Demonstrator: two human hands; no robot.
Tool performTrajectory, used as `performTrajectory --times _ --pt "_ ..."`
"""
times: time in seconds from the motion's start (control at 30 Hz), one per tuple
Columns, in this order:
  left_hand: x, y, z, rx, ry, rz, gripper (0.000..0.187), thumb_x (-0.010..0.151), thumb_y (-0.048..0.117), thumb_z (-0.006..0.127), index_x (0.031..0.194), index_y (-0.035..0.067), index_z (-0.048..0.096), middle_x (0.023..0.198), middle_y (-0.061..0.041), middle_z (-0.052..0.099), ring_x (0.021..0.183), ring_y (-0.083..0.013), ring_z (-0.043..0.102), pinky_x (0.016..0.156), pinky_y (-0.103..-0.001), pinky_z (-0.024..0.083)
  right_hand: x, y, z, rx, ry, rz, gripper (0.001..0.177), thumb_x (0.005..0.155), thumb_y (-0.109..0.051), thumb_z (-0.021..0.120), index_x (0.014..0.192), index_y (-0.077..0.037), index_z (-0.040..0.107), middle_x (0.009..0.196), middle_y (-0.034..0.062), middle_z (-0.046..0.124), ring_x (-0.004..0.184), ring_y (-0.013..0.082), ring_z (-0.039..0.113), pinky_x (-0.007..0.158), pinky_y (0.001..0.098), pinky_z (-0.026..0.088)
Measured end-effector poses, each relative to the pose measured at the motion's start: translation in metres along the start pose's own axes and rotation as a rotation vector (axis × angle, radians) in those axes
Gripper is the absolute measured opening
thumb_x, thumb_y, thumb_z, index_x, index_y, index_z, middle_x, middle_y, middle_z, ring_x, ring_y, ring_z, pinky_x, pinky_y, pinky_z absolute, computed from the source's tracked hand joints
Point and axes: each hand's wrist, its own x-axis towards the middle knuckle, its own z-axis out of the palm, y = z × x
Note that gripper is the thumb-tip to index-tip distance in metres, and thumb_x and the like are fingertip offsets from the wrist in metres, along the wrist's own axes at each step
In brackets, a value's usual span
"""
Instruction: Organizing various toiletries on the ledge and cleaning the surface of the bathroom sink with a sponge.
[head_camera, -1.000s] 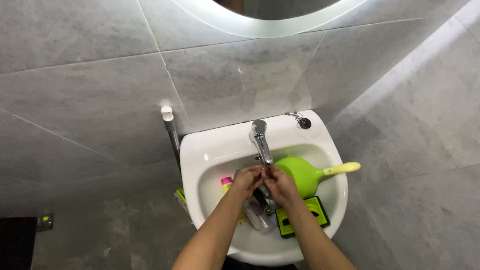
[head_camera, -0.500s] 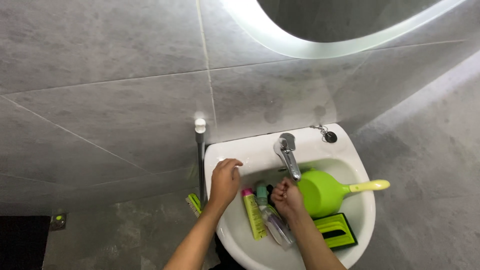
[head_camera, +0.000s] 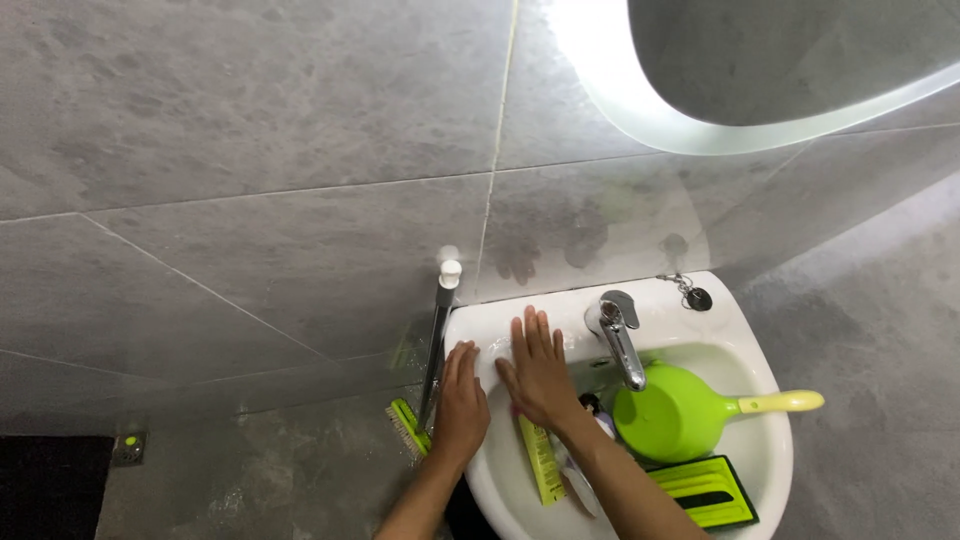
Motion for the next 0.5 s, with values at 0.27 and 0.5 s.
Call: performTrajectory --times 0.27,0.5 --pt "0.017 -0.001 0.001 0.148 0.001 0.15 0.059 0.091 0.005 0.052 0.148 -0.004 0.041 0.158 -0.021 0.039 0.151 -0.0368 0.03 0.121 -0.051 0.027 0.0 -0.002 -0.006 -0.061 -0.024 -0.034 0.075 0.108 -0.052 0.028 0.16 0.001 0.017 0.17 0.0245 0.006 0.157 0.0414 0.003 0.123 0.06 0.004" --pt "0.015 0.01 0.054 0.604 -0.076 0.198 0.071 0.095 0.018 0.045 0.151 -0.016 0.02 0.163 -0.041 0.007 0.154 -0.0536 0.004 0.12 -0.066 0.007 -0.088 0.012 -0.041 0.317 0.187 0.013 0.034 0.093 -0.01 0.061 0.126 -0.004 0.06 0.149 0.0163 0.049 0.134 0.0348 0.049 0.109 0.0465 0.045"
